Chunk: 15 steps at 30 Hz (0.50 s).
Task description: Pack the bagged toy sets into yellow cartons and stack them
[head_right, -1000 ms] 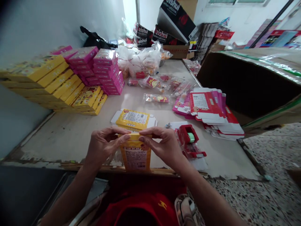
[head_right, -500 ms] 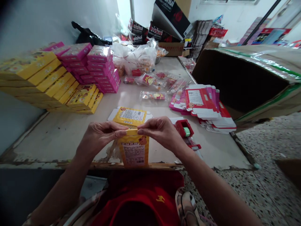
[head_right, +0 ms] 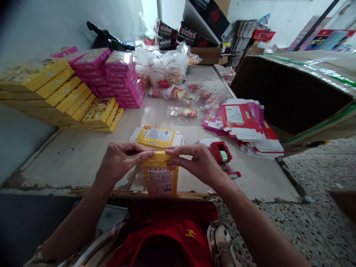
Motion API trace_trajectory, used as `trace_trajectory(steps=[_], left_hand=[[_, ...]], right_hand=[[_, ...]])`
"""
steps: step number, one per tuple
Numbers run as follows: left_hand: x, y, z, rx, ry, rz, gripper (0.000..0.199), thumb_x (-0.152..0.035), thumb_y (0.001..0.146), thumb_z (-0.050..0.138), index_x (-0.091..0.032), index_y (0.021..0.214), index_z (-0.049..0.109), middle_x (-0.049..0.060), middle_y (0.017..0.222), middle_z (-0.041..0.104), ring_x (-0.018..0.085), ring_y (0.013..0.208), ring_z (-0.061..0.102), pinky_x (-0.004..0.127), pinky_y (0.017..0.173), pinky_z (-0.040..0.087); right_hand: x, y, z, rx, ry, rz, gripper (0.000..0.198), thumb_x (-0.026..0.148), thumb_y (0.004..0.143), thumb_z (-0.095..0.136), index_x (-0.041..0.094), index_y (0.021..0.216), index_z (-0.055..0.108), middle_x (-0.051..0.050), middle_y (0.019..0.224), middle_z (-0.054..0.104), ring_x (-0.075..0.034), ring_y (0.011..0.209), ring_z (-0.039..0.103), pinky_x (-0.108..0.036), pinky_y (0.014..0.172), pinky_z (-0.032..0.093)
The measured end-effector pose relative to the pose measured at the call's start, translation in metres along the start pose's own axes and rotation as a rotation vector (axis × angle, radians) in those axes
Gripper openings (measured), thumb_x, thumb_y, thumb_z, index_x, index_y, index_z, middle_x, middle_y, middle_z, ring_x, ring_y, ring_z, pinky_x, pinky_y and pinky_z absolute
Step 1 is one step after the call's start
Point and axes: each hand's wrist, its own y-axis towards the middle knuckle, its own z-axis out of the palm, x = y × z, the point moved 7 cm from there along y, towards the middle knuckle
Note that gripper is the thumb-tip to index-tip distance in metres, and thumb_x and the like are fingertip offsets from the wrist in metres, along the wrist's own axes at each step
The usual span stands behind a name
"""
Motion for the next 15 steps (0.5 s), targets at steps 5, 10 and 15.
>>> trace_trajectory(steps=[5,10,15], left_hand=[[-0.001,-0.004,0.003,-0.023,-0.061,0.012,0.015,-0.035,0.077,0.088,-0.02,0.081,0.084,0.005,0.083,0.083,0.02,0.073,0.078,0.027,0.067,0.065],[0.001,-0.013,0.001,-0.011,-0.127,0.095,0.021,-0.03,0.068,0.094,-0.021,0.084,0.083,0.008,0.098,0.083,0.025,0.095,0.079,0.035,0.088,0.067],[0.016,-0.024,0.008,-0.008,-0.187,0.063,0.034,-0.029,0.063,0.097,-0.019,0.091,0.08,0.011,0.114,0.08,0.03,0.109,0.076,0.042,0.089,0.067]], right_hand=[[0.009,-0.003,0.001,-0.031,-0.053,-0.033,0.022,0.027,0.083,0.084,0.034,0.103,0.083,0.0,0.111,0.082,-0.026,0.107,0.078,-0.043,0.097,0.065],[0.024,-0.004,-0.002,-0.039,-0.269,-0.192,0.023,0.024,0.083,0.085,0.034,0.103,0.083,0.0,0.108,0.083,-0.025,0.108,0.077,-0.045,0.097,0.063],[0.027,-0.008,0.0,-0.028,-0.306,-0.205,0.026,0.023,0.083,0.084,0.033,0.107,0.081,-0.002,0.111,0.082,-0.026,0.107,0.077,-0.045,0.094,0.064]])
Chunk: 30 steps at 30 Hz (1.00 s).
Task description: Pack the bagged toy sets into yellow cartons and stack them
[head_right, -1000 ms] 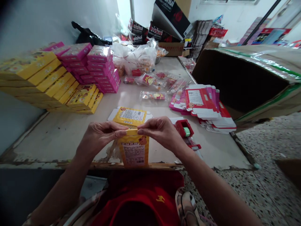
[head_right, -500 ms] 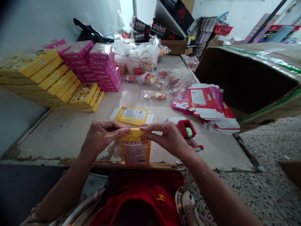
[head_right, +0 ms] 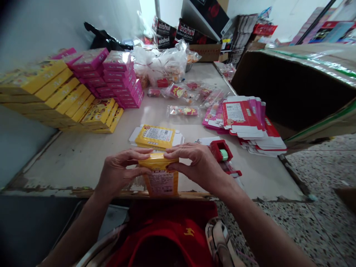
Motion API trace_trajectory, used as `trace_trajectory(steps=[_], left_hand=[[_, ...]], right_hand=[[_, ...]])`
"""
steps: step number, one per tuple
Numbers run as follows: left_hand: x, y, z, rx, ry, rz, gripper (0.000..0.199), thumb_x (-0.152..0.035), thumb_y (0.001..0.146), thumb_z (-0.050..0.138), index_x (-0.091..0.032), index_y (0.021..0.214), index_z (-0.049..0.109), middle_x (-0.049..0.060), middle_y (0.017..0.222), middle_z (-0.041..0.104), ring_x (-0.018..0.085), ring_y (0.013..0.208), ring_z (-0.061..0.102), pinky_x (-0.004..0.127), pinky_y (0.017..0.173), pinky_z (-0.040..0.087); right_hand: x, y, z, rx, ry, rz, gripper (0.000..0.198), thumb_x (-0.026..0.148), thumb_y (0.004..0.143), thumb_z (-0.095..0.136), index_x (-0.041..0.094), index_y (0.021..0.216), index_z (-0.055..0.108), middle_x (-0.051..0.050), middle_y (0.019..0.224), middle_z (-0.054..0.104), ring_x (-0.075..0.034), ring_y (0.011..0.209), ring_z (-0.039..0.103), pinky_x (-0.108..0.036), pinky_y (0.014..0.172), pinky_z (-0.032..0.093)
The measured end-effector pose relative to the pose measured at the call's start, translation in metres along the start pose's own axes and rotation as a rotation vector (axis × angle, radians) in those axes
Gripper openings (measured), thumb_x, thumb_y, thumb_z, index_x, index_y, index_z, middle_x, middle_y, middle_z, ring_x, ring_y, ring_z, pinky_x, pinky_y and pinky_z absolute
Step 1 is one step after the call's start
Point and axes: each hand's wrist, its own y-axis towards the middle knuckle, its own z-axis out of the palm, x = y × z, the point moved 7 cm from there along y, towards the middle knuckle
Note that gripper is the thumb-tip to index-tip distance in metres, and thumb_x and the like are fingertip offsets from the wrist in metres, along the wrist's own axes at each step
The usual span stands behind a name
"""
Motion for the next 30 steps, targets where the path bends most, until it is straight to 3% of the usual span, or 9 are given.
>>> trace_trajectory(steps=[6,10,12,14,17,19,22,24,30], left_hand=[[0.015,-0.007,0.013,-0.017,-0.129,0.076,0.028,-0.024,0.073,0.091,-0.019,0.089,0.068,0.012,0.126,0.075,0.028,0.114,0.073,0.038,0.085,0.066],[0.025,0.001,0.023,0.013,-0.148,0.066,0.029,-0.031,0.081,0.084,-0.021,0.092,0.059,0.007,0.107,0.076,0.02,0.095,0.075,0.032,0.079,0.063],[0.028,0.007,0.023,-0.071,-0.097,0.077,0.029,-0.034,0.084,0.081,-0.021,0.095,0.057,0.002,0.095,0.073,0.016,0.083,0.072,0.025,0.072,0.06],[0.028,0.01,0.022,-0.178,-0.059,0.101,0.028,-0.036,0.086,0.079,-0.021,0.096,0.058,0.001,0.092,0.069,0.014,0.077,0.069,0.022,0.067,0.057],[0.022,0.009,0.029,-0.244,-0.022,0.132,0.024,-0.036,0.089,0.076,-0.021,0.095,0.059,-0.001,0.088,0.067,0.012,0.07,0.064,0.021,0.064,0.053],[0.019,0.005,0.041,-0.199,0.004,0.109,0.021,-0.037,0.09,0.074,-0.021,0.092,0.06,-0.001,0.083,0.067,0.012,0.068,0.062,0.02,0.061,0.051],[0.022,-0.003,0.062,-0.098,0.031,0.054,0.018,-0.036,0.092,0.07,-0.022,0.088,0.061,-0.003,0.073,0.064,0.012,0.06,0.058,0.02,0.054,0.047],[0.022,-0.011,0.072,-0.071,0.074,0.085,0.016,-0.034,0.092,0.07,-0.022,0.085,0.061,-0.004,0.068,0.062,0.011,0.056,0.055,0.019,0.051,0.044],[0.025,-0.02,0.104,0.141,0.156,0.072,0.008,-0.029,0.097,0.063,-0.023,0.098,0.068,-0.002,0.083,0.07,0.012,0.066,0.059,0.02,0.06,0.046]], right_hand=[[0.006,-0.019,0.017,-0.159,-0.128,-0.032,0.017,0.019,0.094,0.072,0.03,0.105,0.077,-0.004,0.119,0.08,-0.025,0.108,0.076,-0.048,0.098,0.059],[0.007,-0.021,0.022,-0.129,-0.043,0.028,0.029,0.018,0.098,0.065,0.029,0.125,0.069,-0.007,0.137,0.071,-0.024,0.125,0.068,-0.047,0.106,0.056],[0.003,-0.023,0.007,-0.069,0.078,0.08,0.053,0.023,0.096,0.068,0.032,0.146,0.054,-0.008,0.147,0.064,-0.024,0.131,0.064,-0.044,0.106,0.057],[-0.008,-0.035,-0.03,-0.15,0.132,0.164,0.065,0.031,0.096,0.069,0.034,0.155,0.042,-0.009,0.151,0.06,-0.024,0.128,0.066,-0.042,0.1,0.059],[-0.042,-0.08,-0.107,-0.485,-0.087,0.405,0.04,0.043,0.095,0.069,0.025,0.13,0.065,-0.011,0.13,0.072,-0.025,0.108,0.072,-0.04,0.089,0.06],[-0.068,-0.109,-0.131,-0.461,-0.232,0.586,0.037,0.052,0.088,0.073,0.02,0.106,0.075,-0.01,0.105,0.078,-0.025,0.093,0.072,-0.038,0.08,0.058],[-0.102,-0.133,-0.12,-0.204,-0.095,0.76,0.045,0.061,0.086,0.069,0.017,0.092,0.078,-0.006,0.088,0.078,-0.022,0.083,0.068,-0.035,0.077,0.054],[-0.111,-0.138,-0.108,-0.151,0.01,0.819,0.048,0.063,0.084,0.069,0.016,0.09,0.078,-0.005,0.085,0.077,-0.021,0.081,0.067,-0.034,0.079,0.051],[-0.112,-0.135,-0.104,-0.376,0.112,0.853,0.044,0.058,0.066,0.085,0.016,0.078,0.077,-0.005,0.082,0.073,-0.021,0.08,0.063,-0.035,0.081,0.047]])
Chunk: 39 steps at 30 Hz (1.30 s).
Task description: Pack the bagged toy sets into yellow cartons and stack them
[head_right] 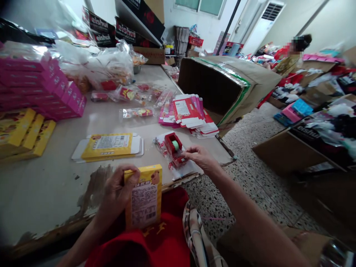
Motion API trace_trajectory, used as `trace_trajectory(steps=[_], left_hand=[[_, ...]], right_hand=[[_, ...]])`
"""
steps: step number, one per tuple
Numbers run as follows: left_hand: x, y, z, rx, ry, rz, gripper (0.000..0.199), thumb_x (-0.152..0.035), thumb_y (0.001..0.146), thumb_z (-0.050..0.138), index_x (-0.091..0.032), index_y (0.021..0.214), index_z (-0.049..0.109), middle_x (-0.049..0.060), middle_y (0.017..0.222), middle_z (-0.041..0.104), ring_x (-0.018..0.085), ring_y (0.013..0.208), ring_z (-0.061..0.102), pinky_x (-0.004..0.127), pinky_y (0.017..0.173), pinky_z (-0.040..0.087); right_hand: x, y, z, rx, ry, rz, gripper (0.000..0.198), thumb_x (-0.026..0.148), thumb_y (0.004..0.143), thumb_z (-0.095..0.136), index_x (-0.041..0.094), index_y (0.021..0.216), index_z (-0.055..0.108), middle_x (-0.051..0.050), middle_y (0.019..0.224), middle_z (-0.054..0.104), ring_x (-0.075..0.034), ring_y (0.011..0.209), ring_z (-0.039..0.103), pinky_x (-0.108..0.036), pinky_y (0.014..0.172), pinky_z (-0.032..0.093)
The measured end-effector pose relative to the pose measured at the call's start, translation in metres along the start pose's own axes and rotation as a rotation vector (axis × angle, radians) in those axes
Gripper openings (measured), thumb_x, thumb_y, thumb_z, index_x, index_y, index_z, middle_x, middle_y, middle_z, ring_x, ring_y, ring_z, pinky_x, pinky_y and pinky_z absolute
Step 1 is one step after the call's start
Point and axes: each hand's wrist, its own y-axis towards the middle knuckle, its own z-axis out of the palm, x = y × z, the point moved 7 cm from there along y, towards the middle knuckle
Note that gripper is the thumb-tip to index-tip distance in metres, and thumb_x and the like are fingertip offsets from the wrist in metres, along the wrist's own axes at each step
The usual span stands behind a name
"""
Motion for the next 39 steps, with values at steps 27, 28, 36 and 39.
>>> trace_trajectory(steps=[27,28,36,39], left_hand=[[0.004,0.009,0.076,0.322,-0.364,-0.279,0.056,-0.067,0.098,0.047,-0.015,0.09,0.067,0.0,0.07,0.063,0.013,0.06,0.054,0.022,0.055,0.041],[0.004,0.011,0.08,0.335,-0.357,-0.285,0.062,-0.07,0.098,0.042,-0.015,0.09,0.069,0.002,0.07,0.065,0.014,0.061,0.056,0.023,0.055,0.042],[0.003,0.014,0.086,0.346,-0.422,-0.245,0.057,-0.072,0.09,0.057,-0.016,0.083,0.065,-0.002,0.065,0.059,0.01,0.056,0.051,0.02,0.052,0.038],[0.006,0.012,0.091,0.365,-0.483,-0.274,0.046,-0.057,0.076,0.083,-0.016,0.085,0.062,-0.003,0.07,0.063,0.01,0.059,0.056,0.019,0.054,0.04]], right_hand=[[0.059,-0.074,0.002,0.424,-0.312,-0.265,0.023,0.039,0.089,0.069,0.017,0.083,0.072,0.0,0.068,0.066,-0.013,0.063,0.055,-0.025,0.059,0.039],[0.074,-0.076,0.012,0.545,-0.392,-0.314,0.02,0.035,0.09,0.067,0.017,0.084,0.071,0.001,0.069,0.065,-0.012,0.063,0.054,-0.025,0.059,0.039],[0.116,-0.056,0.069,0.766,-1.06,-0.579,0.014,0.011,0.083,0.065,0.019,0.079,0.076,0.001,0.066,0.065,-0.011,0.058,0.045,-0.028,0.056,0.027],[0.116,-0.054,0.08,0.783,-1.12,-0.675,0.017,0.012,0.086,0.064,0.018,0.076,0.076,-0.001,0.066,0.066,-0.012,0.058,0.042,-0.03,0.058,0.027]])
